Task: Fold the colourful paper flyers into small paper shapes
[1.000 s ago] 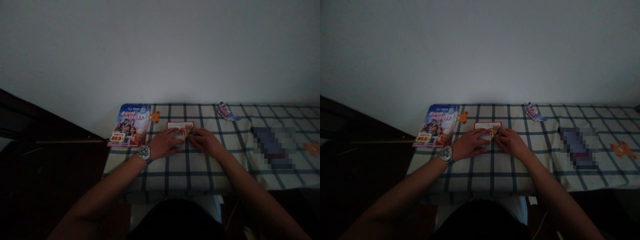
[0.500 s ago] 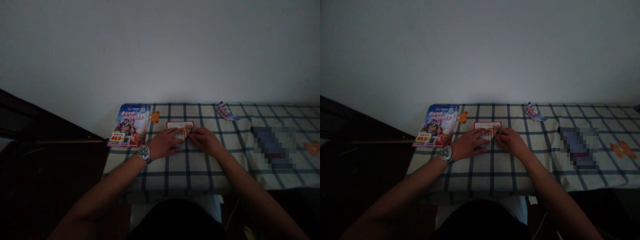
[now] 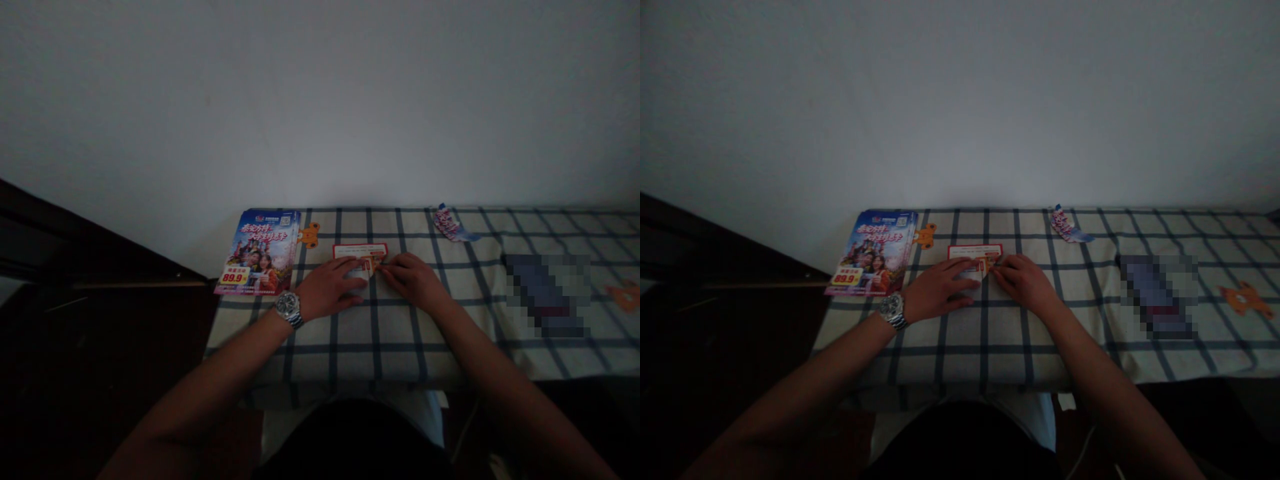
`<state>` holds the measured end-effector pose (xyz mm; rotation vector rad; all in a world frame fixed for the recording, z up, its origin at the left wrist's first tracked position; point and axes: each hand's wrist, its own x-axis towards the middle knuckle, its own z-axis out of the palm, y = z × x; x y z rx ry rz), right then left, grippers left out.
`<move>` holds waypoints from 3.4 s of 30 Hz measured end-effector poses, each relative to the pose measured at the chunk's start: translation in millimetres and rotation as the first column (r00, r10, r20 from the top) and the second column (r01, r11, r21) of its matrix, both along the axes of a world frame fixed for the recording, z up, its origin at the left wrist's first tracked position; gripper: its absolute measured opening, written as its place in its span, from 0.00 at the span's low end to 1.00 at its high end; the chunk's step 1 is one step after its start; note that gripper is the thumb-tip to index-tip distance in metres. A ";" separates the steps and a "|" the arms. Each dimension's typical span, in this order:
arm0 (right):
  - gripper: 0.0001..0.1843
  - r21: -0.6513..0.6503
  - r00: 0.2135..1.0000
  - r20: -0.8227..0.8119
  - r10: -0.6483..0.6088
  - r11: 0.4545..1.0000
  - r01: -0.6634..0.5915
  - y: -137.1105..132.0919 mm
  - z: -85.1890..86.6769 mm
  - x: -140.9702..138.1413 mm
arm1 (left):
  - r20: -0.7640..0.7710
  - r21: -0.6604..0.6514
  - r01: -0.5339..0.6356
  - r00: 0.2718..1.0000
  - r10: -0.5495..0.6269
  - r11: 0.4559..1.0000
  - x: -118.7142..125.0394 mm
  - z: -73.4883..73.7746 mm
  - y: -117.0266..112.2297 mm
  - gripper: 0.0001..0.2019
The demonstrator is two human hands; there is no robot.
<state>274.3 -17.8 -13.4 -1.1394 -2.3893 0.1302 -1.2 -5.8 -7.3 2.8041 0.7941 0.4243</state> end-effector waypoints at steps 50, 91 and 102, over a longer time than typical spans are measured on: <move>0.16 0.078 0.963 0.084 -0.255 0.965 0.249 4.8 -1.1 2.0 | 0.020 0.005 0.009 1.000 -0.009 1.000 -1.2 -2.9 1.5 0.18; 0.19 0.034 0.995 0.099 -0.005 0.999 0.002 -7.1 -3.1 -15.7 | 0.056 -0.013 0.020 0.998 -0.019 1.000 -3.9 -2.6 1.4 0.16; 0.20 0.042 0.994 0.105 0.000 0.999 -0.005 -5.3 -5.6 -14.9 | 0.059 0.022 0.034 0.998 -0.035 0.999 -6.0 1.9 2.2 0.15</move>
